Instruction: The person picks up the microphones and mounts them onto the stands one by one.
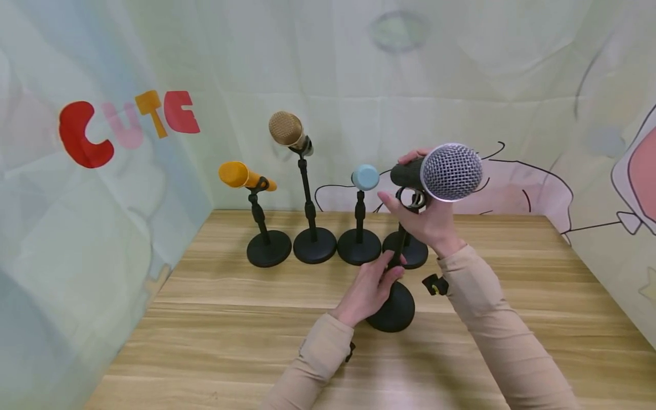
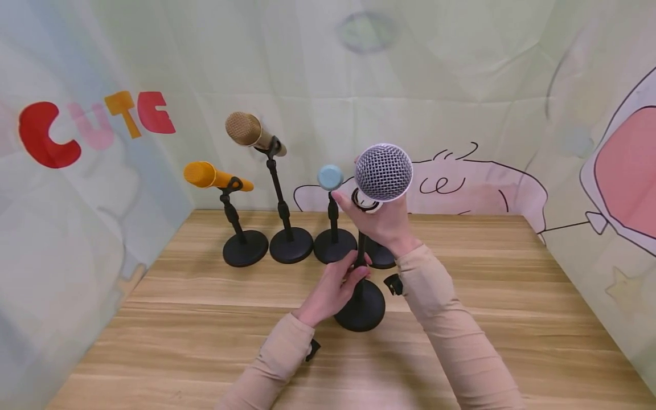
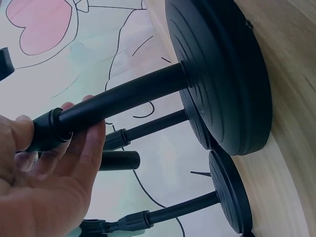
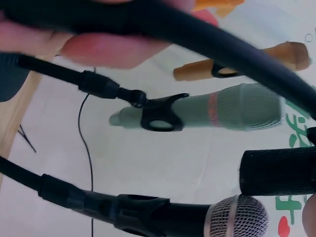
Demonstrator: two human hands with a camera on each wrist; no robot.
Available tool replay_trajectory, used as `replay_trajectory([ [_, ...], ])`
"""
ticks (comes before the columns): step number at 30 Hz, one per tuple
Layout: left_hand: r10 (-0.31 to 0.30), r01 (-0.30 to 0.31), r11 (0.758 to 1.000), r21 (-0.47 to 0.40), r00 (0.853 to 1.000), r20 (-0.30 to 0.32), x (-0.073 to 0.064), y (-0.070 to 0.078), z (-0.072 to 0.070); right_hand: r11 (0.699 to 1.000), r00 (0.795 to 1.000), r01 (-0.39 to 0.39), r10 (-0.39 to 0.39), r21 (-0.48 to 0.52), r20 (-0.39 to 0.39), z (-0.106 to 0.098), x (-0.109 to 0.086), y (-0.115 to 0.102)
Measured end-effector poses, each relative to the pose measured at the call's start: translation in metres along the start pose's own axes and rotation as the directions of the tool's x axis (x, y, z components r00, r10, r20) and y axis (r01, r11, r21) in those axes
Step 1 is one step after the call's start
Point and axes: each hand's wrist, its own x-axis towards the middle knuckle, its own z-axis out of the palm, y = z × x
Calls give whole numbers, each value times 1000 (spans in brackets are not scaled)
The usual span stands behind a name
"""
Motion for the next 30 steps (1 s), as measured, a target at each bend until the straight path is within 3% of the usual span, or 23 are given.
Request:
replay_trajectory([
  [10, 1, -1, 1000, -9, 1000, 9, 0, -1, 0, 998, 1000, -16, 16, -67, -9, 2, -2, 8],
  [18, 8, -8, 1000, -1, 1000, 8, 1, -2, 0, 999, 999, 26, -28, -36, -45, 7, -2, 9],
  [23, -2, 4, 999, -45, 999, 36, 0, -2, -2, 999, 999, 25, -27, -36, -41, 7, -4, 6],
  [30, -5, 5, 1000, 0, 1000, 29, 1, 1, -3, 999, 999, 29, -30, -28, -28, 9, -5, 1],
])
